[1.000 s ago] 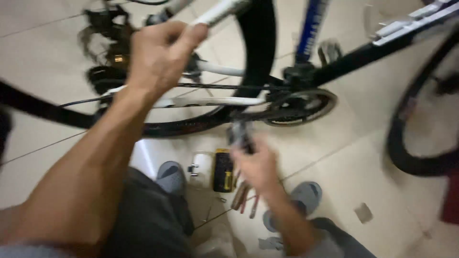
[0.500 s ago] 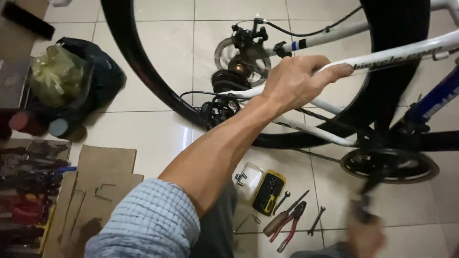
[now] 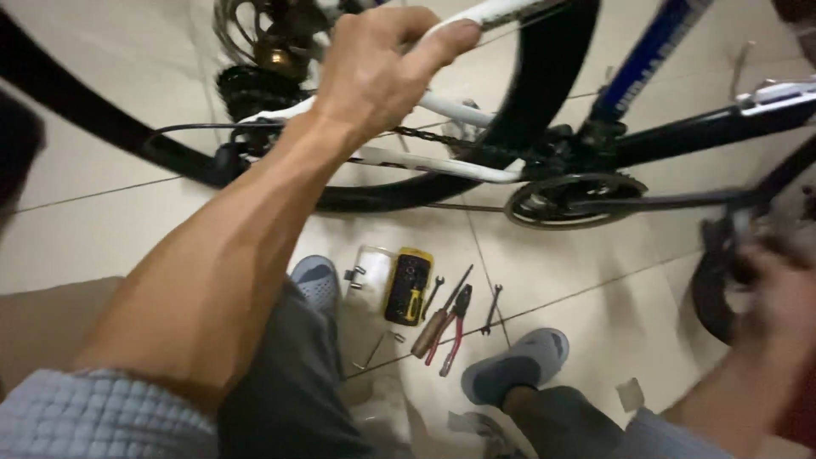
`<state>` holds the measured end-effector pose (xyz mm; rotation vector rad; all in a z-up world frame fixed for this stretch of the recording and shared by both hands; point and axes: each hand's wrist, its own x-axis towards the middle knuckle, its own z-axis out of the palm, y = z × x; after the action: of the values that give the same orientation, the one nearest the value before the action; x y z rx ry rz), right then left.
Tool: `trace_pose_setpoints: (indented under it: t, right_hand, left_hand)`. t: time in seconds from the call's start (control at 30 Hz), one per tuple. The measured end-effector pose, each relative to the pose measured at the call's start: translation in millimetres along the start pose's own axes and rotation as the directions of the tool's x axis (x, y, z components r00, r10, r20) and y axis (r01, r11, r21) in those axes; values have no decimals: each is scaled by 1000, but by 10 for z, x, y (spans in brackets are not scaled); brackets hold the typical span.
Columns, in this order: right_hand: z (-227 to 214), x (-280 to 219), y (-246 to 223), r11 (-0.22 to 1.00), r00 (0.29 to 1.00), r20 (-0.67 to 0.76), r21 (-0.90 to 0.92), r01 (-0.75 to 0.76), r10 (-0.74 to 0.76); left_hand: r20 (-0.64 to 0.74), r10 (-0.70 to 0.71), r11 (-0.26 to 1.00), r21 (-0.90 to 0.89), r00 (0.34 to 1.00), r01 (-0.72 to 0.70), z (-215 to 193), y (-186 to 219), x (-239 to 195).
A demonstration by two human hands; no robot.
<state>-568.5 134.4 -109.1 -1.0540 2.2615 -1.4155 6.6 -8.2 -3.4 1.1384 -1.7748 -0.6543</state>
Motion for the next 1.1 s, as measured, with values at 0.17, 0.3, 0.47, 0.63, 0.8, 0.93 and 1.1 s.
trace_pose_setpoints:
  t: [0.17,0.3,0.47,0.63,0.8,0.93,1.1]
  right_hand:
    - [1039,-936,1512,573,997,62,-816,78,-49]
    - [1993,-2399,-506,824,739,448,-507,-254,504]
    - [2184,-2731,-1515,925,765,544,-335,-180,346]
    - [2030,-2660,-1789,943,739,593,-131,-305,321]
    - [2152,-2623,-1278,828,632,559,-494,-266,537]
    - [1872,-2249,-109,824,752,462,-534,-187,470]
    - [1305,-1544,587,635,975,170,-771,43,141]
  left_hand:
    - [27,12,999,-46,1000,-10,36,10,-22]
    - [31,-20,1000,3,999,20,32,-16,-44]
    - [53,-59,998,30,997,57,33,0,-39]
    - [42,-50,999,22,998,49,40,-4,-44]
    - [52,-63,998,2,997,63,43,-33,-40]
    - [58,-49,998,29,997,47,28,-19,-33]
    - [87,-149,989,31,985,147,-3,94,-30]
